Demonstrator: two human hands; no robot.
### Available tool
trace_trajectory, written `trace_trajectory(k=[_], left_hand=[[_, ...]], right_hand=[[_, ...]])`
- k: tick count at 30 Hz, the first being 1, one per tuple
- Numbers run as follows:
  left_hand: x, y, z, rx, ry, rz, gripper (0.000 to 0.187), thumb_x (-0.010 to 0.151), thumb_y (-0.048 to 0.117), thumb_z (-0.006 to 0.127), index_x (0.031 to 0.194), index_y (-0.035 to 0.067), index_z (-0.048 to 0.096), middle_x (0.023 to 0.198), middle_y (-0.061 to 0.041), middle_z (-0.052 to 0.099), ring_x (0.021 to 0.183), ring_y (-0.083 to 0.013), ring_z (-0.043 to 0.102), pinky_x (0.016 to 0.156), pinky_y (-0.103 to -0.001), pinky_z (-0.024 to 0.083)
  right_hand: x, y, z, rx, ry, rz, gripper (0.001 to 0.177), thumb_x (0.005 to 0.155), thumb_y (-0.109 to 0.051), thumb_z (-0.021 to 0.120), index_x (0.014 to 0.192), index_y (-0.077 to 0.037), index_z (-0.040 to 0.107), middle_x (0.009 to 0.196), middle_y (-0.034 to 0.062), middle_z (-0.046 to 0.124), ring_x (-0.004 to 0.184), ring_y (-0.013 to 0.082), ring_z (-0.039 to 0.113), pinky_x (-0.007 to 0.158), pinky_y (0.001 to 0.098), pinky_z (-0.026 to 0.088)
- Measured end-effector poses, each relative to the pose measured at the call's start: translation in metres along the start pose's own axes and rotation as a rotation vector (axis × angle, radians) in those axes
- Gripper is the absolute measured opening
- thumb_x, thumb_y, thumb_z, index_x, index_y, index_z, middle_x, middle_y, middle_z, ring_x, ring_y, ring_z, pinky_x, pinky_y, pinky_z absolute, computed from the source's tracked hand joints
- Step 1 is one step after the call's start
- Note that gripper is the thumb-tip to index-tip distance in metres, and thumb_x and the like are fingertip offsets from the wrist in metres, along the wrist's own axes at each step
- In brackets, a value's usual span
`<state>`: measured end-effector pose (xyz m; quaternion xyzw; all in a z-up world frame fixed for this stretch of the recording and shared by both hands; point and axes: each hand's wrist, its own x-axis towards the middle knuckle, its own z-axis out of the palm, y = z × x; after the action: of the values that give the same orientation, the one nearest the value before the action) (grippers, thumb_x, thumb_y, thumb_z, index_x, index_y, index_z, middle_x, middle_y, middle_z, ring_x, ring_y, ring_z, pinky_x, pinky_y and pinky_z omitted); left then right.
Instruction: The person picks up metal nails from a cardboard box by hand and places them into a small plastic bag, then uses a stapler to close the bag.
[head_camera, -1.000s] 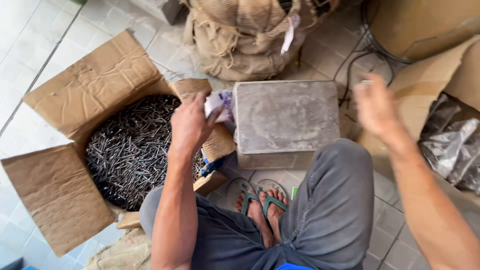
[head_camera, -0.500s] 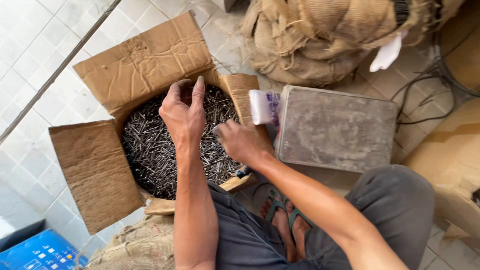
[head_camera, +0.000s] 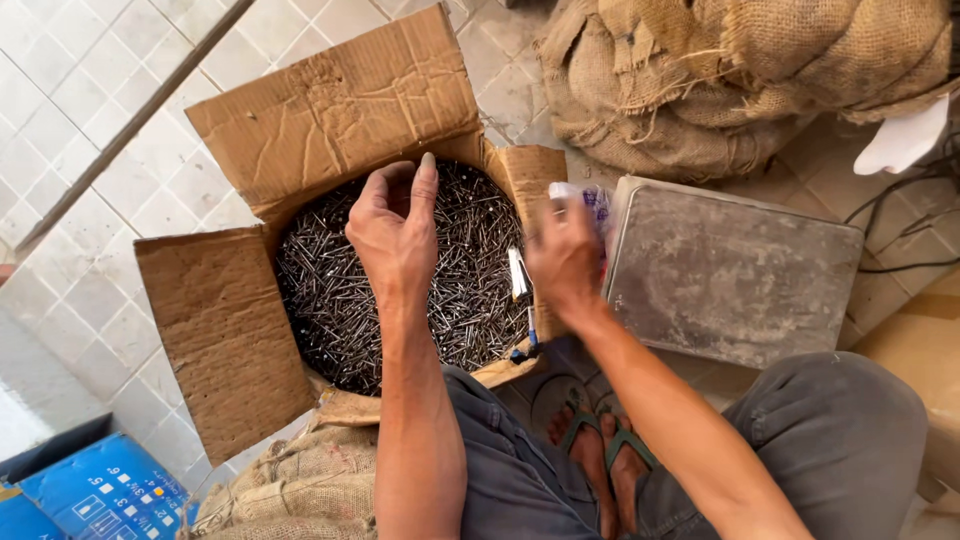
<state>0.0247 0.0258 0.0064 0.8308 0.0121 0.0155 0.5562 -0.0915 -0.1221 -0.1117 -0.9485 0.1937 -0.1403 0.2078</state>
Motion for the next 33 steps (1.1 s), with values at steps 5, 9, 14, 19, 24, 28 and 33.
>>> trace_trajectory(k=[5, 9, 14, 19, 24, 28, 33], left_hand=[[-0.002, 0.000, 0.009, 0.005, -0.076, 0.005, 0.038, 0.095, 0.045, 0.084, 0.104, 0.008, 0.081, 0.086, -0.013, 0.080, 0.083, -0.0211, 0.078, 0.076, -0.038, 0.063], [-0.004, 0.001, 0.010, 0.016, -0.109, 0.040, 0.040, 0.097, 0.044, 0.083, 0.104, 0.005, 0.081, 0.089, -0.016, 0.081, 0.086, -0.0264, 0.081, 0.077, -0.040, 0.064], [-0.015, 0.003, 0.024, 0.054, -0.220, 0.106, 0.038, 0.098, 0.040, 0.081, 0.107, 0.003, 0.080, 0.091, -0.019, 0.080, 0.086, -0.0326, 0.081, 0.075, -0.044, 0.064], [-0.027, -0.004, 0.049, 0.414, -0.581, 0.154, 0.042, 0.105, 0.040, 0.069, 0.126, 0.005, 0.074, 0.109, -0.019, 0.078, 0.103, -0.0338, 0.077, 0.090, -0.047, 0.063], [-0.041, -0.039, 0.094, 0.828, -0.876, 0.398, 0.048, 0.096, 0.043, 0.073, 0.134, 0.014, 0.070, 0.122, -0.016, 0.071, 0.118, -0.0425, 0.067, 0.094, -0.058, 0.055], [-0.049, -0.070, 0.125, 0.933, -0.882, 0.479, 0.043, 0.091, 0.040, 0.078, 0.127, 0.017, 0.072, 0.123, -0.015, 0.070, 0.121, -0.0404, 0.062, 0.095, -0.057, 0.053], [-0.067, -0.058, 0.131, 1.093, -0.980, 0.504, 0.033, 0.101, 0.031, 0.061, 0.129, 0.021, 0.075, 0.149, -0.016, 0.061, 0.141, -0.0416, 0.046, 0.101, -0.054, 0.043]], right_hand=[[-0.014, 0.076, 0.030, 0.277, -0.112, 0.420, 0.046, 0.100, -0.038, 0.077, 0.127, -0.001, 0.070, 0.113, 0.0298, 0.066, 0.112, 0.0548, 0.069, 0.095, 0.0605, 0.055], [-0.027, 0.097, 0.052, 0.282, -0.029, 0.544, 0.021, 0.102, -0.029, 0.075, 0.103, -0.010, 0.083, 0.097, 0.0164, 0.078, 0.102, 0.0396, 0.077, 0.088, 0.0478, 0.060], [-0.033, 0.125, 0.080, 0.453, 0.071, 0.756, 0.017, 0.092, -0.027, 0.085, 0.098, -0.011, 0.085, 0.084, 0.0107, 0.078, 0.086, 0.0267, 0.077, 0.072, 0.0381, 0.059], [-0.038, 0.142, 0.107, 0.650, 0.157, 0.902, 0.012, 0.084, -0.024, 0.093, 0.088, -0.016, 0.085, 0.068, 0.0055, 0.074, 0.065, 0.0117, 0.069, 0.055, 0.0274, 0.054], [-0.036, 0.122, 0.097, 0.909, 0.237, 0.958, 0.020, 0.099, -0.025, 0.082, 0.091, -0.007, 0.081, 0.069, 0.0131, 0.073, 0.065, 0.0174, 0.073, 0.062, 0.0294, 0.063], [-0.030, 0.109, 0.085, 0.873, 0.259, 1.005, 0.020, 0.102, -0.025, 0.076, 0.093, -0.008, 0.082, 0.074, 0.0139, 0.076, 0.064, 0.0183, 0.074, 0.058, 0.0313, 0.064], [-0.022, 0.105, 0.078, 0.850, 0.200, 1.065, 0.022, 0.101, -0.029, 0.073, 0.096, -0.010, 0.083, 0.079, 0.0123, 0.078, 0.065, 0.0181, 0.076, 0.059, 0.0328, 0.066]])
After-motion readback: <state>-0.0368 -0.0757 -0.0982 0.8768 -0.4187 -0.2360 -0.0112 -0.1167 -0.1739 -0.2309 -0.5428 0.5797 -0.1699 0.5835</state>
